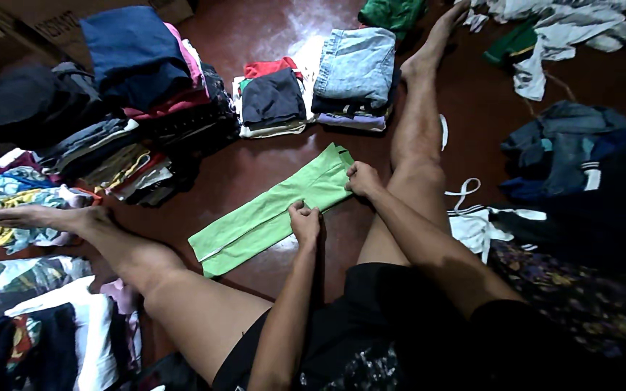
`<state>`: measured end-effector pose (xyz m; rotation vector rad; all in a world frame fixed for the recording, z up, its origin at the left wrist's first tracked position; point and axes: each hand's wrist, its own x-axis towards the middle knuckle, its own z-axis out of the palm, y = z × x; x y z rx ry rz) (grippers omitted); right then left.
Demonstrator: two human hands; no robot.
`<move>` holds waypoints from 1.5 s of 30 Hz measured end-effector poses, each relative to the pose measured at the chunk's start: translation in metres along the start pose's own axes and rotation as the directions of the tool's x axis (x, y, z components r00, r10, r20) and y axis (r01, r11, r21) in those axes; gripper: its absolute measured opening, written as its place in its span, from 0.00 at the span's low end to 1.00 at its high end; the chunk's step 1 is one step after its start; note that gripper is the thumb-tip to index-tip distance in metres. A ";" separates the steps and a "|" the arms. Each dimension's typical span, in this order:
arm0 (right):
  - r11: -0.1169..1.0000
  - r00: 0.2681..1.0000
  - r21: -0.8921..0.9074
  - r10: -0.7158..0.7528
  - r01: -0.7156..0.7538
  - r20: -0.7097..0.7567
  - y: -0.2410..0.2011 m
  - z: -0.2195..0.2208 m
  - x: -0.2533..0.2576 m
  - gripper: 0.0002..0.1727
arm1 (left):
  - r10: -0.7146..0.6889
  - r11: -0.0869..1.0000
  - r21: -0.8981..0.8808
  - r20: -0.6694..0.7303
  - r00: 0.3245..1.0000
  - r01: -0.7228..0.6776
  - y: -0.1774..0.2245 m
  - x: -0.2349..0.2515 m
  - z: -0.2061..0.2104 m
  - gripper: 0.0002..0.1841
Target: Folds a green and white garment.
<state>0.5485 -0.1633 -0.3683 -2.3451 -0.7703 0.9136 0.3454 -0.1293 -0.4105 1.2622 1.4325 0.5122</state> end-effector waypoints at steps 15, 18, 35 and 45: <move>0.853 0.938 -0.393 -0.334 0.342 0.090 -0.006 0.029 -0.004 0.15 | 0.078 0.585 0.684 0.487 0.870 -0.436 0.019 0.020 -0.148 0.24; 0.698 0.783 -0.457 -0.622 0.552 -0.004 -0.012 0.036 -0.008 0.11 | 0.178 0.557 0.807 0.117 0.977 -0.198 0.013 0.035 -0.203 0.24; 0.651 0.792 -0.471 -0.574 0.596 0.209 -0.012 0.064 0.007 0.23 | -0.161 0.900 0.415 0.035 0.986 0.132 -0.004 0.070 -0.315 0.22; 0.696 0.782 -0.370 -0.601 0.615 0.168 -0.015 0.059 0.012 0.26 | 0.044 0.974 0.220 0.057 0.997 -0.055 -0.012 0.065 -0.324 0.42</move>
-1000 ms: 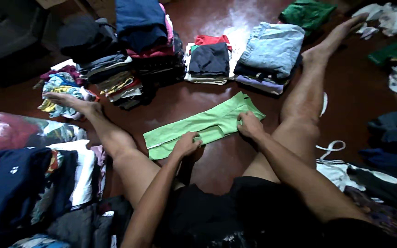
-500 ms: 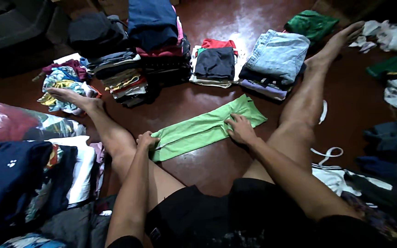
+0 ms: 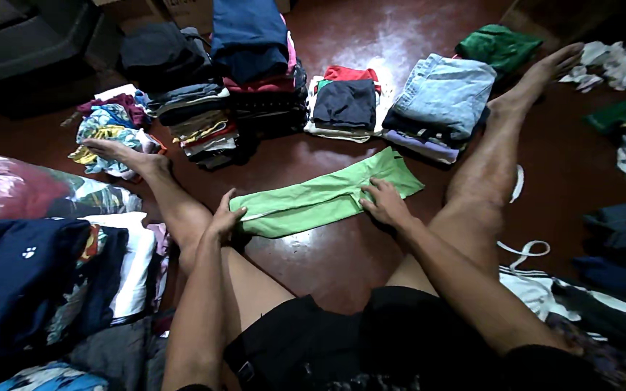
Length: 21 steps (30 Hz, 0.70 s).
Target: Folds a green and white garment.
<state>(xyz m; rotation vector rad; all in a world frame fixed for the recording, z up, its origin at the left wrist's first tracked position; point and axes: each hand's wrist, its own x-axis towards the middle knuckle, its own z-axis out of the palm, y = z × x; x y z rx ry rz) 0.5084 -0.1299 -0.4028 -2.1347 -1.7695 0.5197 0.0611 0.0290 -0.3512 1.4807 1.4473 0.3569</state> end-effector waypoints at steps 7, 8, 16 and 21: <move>0.995 0.990 0.088 -0.027 0.040 -0.137 -0.009 -0.015 -0.004 0.23 | 0.174 0.973 0.154 -0.009 0.985 -0.170 0.015 -0.005 0.004 0.17; 0.995 0.990 0.095 -0.025 0.038 -0.142 -0.009 -0.015 -0.004 0.23 | 0.166 0.969 0.192 -0.034 0.986 -0.157 0.024 -0.007 0.010 0.15; 0.989 0.994 0.142 0.054 -0.040 -0.095 -0.004 -0.017 -0.004 0.20 | 0.065 0.878 0.475 -0.011 0.998 -0.052 0.120 -0.022 0.136 0.31; 0.978 0.989 0.153 0.145 -0.139 -0.029 0.003 -0.020 -0.009 0.22 | -0.036 0.794 0.608 0.057 0.998 -0.006 0.127 0.010 0.191 0.34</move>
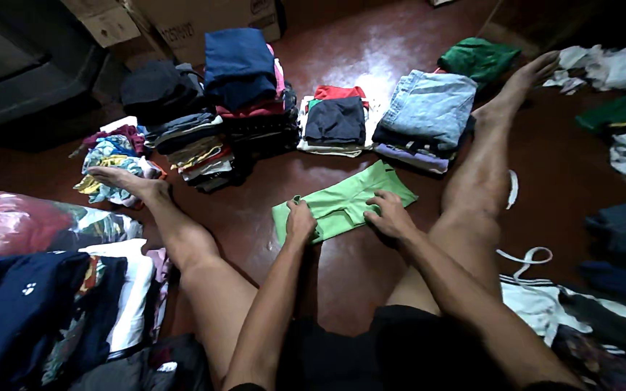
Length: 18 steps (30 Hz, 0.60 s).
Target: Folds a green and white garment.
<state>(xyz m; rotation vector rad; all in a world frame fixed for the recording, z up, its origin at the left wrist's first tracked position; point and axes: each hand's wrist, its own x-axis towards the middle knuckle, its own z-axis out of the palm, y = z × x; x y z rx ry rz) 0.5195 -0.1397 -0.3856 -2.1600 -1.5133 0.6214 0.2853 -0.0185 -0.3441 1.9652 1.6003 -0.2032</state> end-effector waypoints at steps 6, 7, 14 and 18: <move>0.999 0.999 0.041 -0.006 0.008 -0.033 -0.002 -0.012 -0.005 0.21 | 0.107 0.970 -0.189 -0.222 0.969 -0.150 -0.018 -0.010 -0.001 0.33; 0.999 0.998 0.037 -0.030 0.032 -0.050 -0.005 -0.010 -0.005 0.20 | 0.129 0.968 -0.175 -0.270 0.954 -0.180 -0.025 -0.010 -0.006 0.29; 0.982 0.950 0.017 -0.185 0.187 0.253 -0.049 0.020 -0.008 0.21 | 0.193 0.981 0.034 -0.147 0.970 -0.191 -0.081 0.034 -0.030 0.23; 0.998 0.928 0.038 -0.065 0.054 0.368 -0.106 0.058 -0.008 0.30 | 0.235 0.970 0.079 -0.098 0.967 -0.228 -0.086 0.043 -0.029 0.20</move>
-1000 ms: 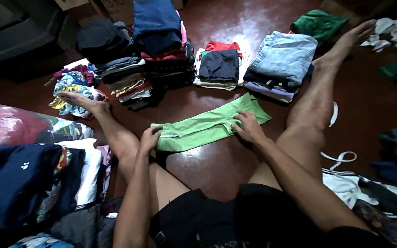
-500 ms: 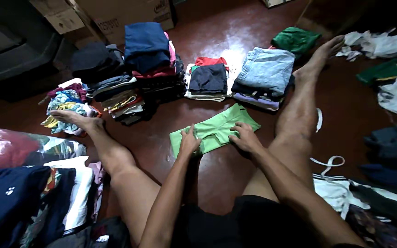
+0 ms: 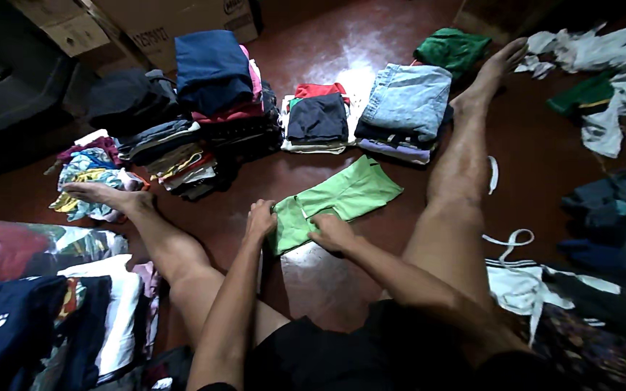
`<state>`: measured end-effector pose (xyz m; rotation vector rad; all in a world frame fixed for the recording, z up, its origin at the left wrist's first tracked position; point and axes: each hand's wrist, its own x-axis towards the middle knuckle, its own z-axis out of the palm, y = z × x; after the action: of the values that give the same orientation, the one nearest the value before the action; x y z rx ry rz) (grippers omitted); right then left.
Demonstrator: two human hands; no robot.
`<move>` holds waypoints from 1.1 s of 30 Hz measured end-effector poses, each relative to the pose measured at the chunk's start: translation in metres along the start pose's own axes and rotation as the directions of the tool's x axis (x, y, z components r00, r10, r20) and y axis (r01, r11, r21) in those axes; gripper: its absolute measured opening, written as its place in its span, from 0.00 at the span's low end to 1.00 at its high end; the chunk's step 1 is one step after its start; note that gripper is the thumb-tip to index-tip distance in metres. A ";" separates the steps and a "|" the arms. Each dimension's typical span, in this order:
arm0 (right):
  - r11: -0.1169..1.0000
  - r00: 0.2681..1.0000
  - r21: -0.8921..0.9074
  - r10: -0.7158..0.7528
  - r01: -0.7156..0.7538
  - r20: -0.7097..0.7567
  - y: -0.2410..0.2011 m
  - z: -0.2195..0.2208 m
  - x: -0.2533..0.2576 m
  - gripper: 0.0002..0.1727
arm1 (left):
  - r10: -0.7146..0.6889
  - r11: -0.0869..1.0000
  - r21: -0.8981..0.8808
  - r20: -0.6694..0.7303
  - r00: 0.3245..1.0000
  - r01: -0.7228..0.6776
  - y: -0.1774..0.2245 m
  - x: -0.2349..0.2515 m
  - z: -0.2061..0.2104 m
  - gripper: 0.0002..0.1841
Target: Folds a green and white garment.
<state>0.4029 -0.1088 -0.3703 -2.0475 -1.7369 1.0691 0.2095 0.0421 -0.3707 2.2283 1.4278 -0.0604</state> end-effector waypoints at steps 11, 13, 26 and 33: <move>0.947 0.896 0.271 0.266 -0.173 -0.357 -0.049 0.046 0.053 0.14 | 0.080 0.995 0.051 0.052 0.995 -0.083 -0.005 0.003 -0.009 0.29; 0.947 0.903 0.307 0.210 -0.092 -0.375 -0.045 0.047 0.049 0.13 | 0.082 0.995 0.049 0.045 0.996 -0.084 -0.005 0.003 -0.010 0.23; 0.900 0.813 0.411 0.345 -0.145 -0.469 0.010 0.010 0.041 0.20 | 0.155 0.987 -0.053 0.000 0.988 -0.154 0.019 0.005 -0.015 0.27; 0.991 0.756 -0.106 -0.004 -0.087 -0.654 0.012 0.031 0.031 0.23 | -0.231 0.953 -0.262 -0.302 0.925 0.152 0.036 -0.045 0.038 0.35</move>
<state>0.3918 -0.0908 -0.4108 -2.1719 -1.4056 0.1671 0.2288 -0.0244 -0.3773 1.9616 1.7282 0.4156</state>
